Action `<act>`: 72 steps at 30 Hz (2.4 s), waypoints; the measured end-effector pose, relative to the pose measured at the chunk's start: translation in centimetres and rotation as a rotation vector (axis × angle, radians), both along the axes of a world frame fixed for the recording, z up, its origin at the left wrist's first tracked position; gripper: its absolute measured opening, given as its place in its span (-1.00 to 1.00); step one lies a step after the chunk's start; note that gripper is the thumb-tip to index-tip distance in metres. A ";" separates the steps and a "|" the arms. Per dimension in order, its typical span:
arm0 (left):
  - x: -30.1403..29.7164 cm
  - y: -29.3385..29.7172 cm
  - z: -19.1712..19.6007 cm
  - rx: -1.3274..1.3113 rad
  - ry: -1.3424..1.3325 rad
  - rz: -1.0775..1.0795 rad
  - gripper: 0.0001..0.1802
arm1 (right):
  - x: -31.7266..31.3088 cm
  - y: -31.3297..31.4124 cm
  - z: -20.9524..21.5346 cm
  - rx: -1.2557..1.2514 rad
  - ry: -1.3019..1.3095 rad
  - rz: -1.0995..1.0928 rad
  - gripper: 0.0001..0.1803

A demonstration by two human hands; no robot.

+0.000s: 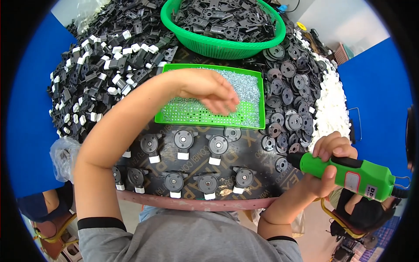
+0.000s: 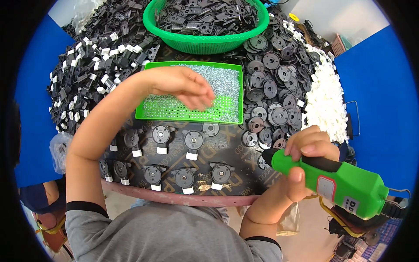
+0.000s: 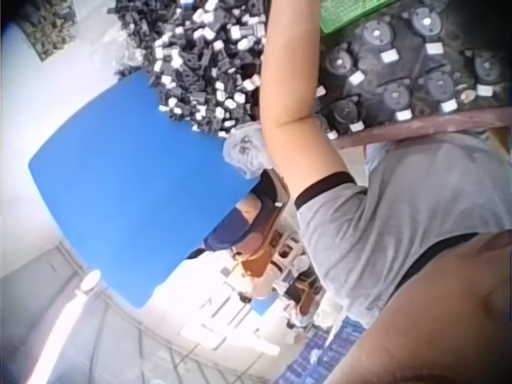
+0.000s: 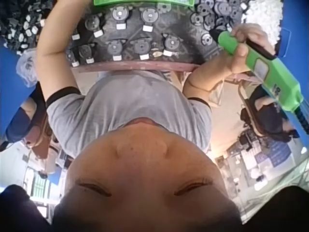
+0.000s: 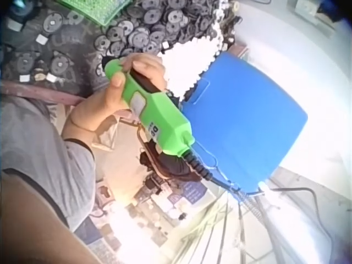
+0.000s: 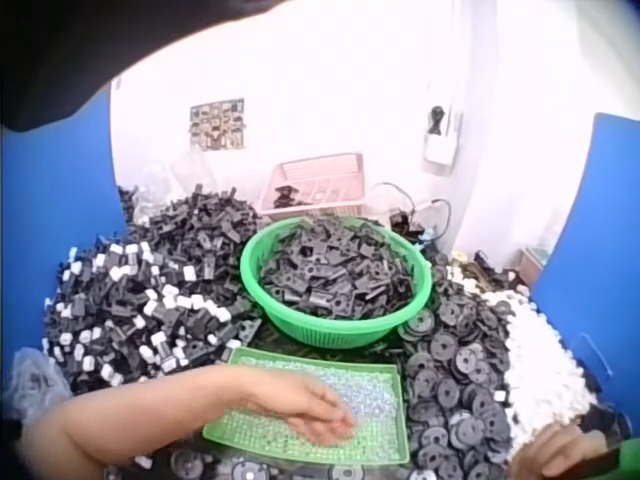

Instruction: Assembling small mechanical components by placing circular parts onto white bases and securing them with an electric screwdriver.

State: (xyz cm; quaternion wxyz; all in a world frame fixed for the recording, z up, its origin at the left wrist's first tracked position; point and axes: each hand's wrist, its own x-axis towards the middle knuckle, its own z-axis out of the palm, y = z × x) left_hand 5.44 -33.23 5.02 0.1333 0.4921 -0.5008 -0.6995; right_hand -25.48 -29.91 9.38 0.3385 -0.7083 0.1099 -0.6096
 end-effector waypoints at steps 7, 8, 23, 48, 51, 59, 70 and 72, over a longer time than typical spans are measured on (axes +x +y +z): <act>-2.6 0.0 -1.3 -0.633 0.037 -0.193 -0.59 | 0.8 -0.6 -0.6 0.104 -0.068 -0.052 -0.58; -2.9 0.3 -1.2 -0.909 -0.170 -0.401 -0.57 | 0.7 -0.6 -0.6 0.106 -0.066 -0.058 -0.58; -1.3 1.9 -2.0 -1.390 -0.564 -0.615 -0.39 | 0.9 -0.8 -0.5 0.071 0.009 -0.058 -0.65; 3.8 4.4 1.3 -1.095 -0.476 -0.483 -0.44 | 2.9 -0.1 1.7 0.014 -0.076 -0.236 -0.72; 1.3 4.5 0.3 -1.215 -0.398 -0.500 -0.44 | 4.9 0.0 3.0 0.149 -0.070 -0.191 -0.69; 0.2 4.1 -0.4 -1.139 -0.300 -0.529 -0.46 | 8.3 -1.4 -0.7 0.284 0.081 -0.066 -0.77; 3.4 6.9 2.6 -1.403 -0.696 -0.051 -0.84 | 8.3 -2.0 -2.9 0.213 0.111 -0.027 -0.78; 1.2 8.1 2.7 -1.444 -0.669 0.035 -0.89 | 8.4 -2.1 -3.3 0.205 0.107 -0.032 -0.78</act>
